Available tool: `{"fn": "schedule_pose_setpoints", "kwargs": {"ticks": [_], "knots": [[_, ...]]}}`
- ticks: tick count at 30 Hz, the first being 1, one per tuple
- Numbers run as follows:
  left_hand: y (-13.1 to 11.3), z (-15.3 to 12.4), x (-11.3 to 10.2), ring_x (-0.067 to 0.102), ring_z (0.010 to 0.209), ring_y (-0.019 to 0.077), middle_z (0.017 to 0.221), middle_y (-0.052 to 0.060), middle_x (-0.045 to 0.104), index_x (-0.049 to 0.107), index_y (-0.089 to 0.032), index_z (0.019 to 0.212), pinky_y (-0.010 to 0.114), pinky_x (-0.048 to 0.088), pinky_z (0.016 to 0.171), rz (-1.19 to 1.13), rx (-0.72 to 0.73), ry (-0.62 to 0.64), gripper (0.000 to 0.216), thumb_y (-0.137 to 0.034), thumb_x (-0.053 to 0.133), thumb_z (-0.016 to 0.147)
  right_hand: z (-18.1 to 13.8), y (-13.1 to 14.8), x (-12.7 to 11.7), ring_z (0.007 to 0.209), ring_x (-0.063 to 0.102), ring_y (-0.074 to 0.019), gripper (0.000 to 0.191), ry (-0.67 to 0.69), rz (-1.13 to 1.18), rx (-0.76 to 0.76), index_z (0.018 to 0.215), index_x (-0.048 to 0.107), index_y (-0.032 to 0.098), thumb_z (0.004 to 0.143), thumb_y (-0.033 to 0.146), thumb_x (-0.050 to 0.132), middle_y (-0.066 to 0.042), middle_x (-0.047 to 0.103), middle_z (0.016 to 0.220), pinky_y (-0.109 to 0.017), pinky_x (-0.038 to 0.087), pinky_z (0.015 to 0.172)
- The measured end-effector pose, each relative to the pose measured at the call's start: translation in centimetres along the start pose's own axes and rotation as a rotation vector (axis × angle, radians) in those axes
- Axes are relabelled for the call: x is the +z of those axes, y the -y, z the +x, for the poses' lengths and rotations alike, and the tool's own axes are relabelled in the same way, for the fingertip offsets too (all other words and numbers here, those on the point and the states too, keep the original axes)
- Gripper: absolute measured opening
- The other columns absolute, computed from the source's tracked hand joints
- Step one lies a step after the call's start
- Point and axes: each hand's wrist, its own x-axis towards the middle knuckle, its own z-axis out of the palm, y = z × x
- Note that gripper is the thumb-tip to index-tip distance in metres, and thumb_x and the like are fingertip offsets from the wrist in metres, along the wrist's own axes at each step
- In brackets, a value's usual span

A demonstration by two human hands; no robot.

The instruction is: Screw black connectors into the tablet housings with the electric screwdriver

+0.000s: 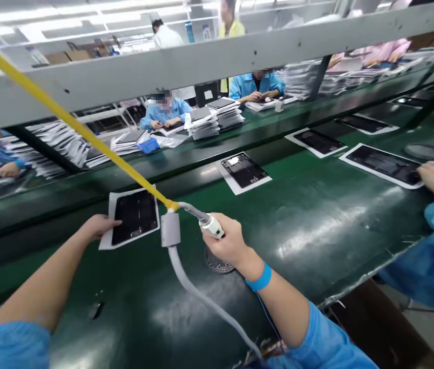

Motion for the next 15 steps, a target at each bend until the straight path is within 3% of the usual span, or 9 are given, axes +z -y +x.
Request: {"fn": "schedule_pose_setpoints", "kwargs": {"ticks": [2,4,6,7,10,13,15], "knots": [[-1.3,0.6,-0.2,0.081,0.119,0.0445,0.063,0.003,0.069,0.061,-0.021,0.075,0.056,0.066,0.102,0.381,0.106,-0.112,0.043,-0.052,0.089,0.086,0.2,-0.2,-0.1,0.086,0.083,-0.0173,0.032,0.003,-0.015,0.017,0.113,0.079,0.023,0.084,0.013,0.069,-0.004,0.089,0.105,-0.026,0.068,0.081],[-3.9,0.7,0.7,0.075,0.135,0.0496,0.081,0.008,0.077,0.062,-0.02,0.076,0.061,0.06,0.113,0.5,0.225,-0.158,0.038,-0.043,0.09,0.086,0.2,-0.3,-0.1,0.088,0.083,-0.018,0.032,0.02,-0.016,0.049,0.114,0.079,0.024,0.085,0.015,0.069,-0.004,0.089,0.108,-0.028,0.07,0.084],[-7.7,0.2,3.3,0.078,0.13,0.0429,0.093,0.008,0.082,0.069,-0.02,0.089,0.05,0.062,0.111,0.314,0.346,-0.094,0.027,-0.035,0.09,0.089,0.1,-0.4,-0.1,0.088,0.084,-0.0186,0.032,0.042,-0.019,0.067,0.115,0.078,0.025,0.085,0.017,0.07,-0.004,0.089,0.108,-0.029,0.071,0.086],[-9.9,-0.3,5.3,0.081,0.12,0.036,0.093,0.005,0.082,0.072,-0.019,0.098,0.041,0.063,0.106,0.141,0.393,0.005,0.024,-0.032,0.091,0.091,0.1,-0.5,-0.1,0.089,0.084,-0.0187,0.032,0.045,-0.021,0.06,0.116,0.078,0.025,0.086,0.018,0.07,-0.004,0.089,0.108,-0.029,0.072,0.086],[-16.5,-2.7,12.8,0.082,0.088,0.0237,0.09,0.009,0.081,0.072,-0.013,0.113,0.031,0.065,0.088,-0.502,0.247,0.346,0.02,-0.017,0.087,0.1,0.1,-0.6,-0.1,0.09,0.085,-0.019,0.033,0.033,-0.033,0.016,0.117,0.078,0.024,0.086,0.017,0.07,-0.004,0.089,0.108,-0.029,0.072,0.086],[-22.0,-4.8,20.0,0.083,0.085,0.0213,0.09,0.015,0.08,0.071,-0.009,0.109,0.026,0.065,0.082,-0.63,0.233,0.49,0.022,-0.024,0.087,0.105,0.2,-1.0,-0.3,0.091,0.085,-0.0197,0.033,0.034,-0.066,0.014,0.117,0.077,0.025,0.086,0.017,0.069,-0.004,0.089,0.107,-0.03,0.072,0.086],[-24.5,-5.5,23.2,0.081,0.08,0.0217,0.083,0.015,0.077,0.072,-0.007,0.106,0.025,0.063,0.073,-0.63,0.218,0.506,0.028,-0.03,0.089,0.105,0.4,-1.2,-0.5,0.09,0.085,-0.0198,0.033,0.028,-0.077,0.011,0.116,0.077,0.025,0.086,0.018,0.069,-0.004,0.089,0.106,-0.03,0.072,0.086]]}}
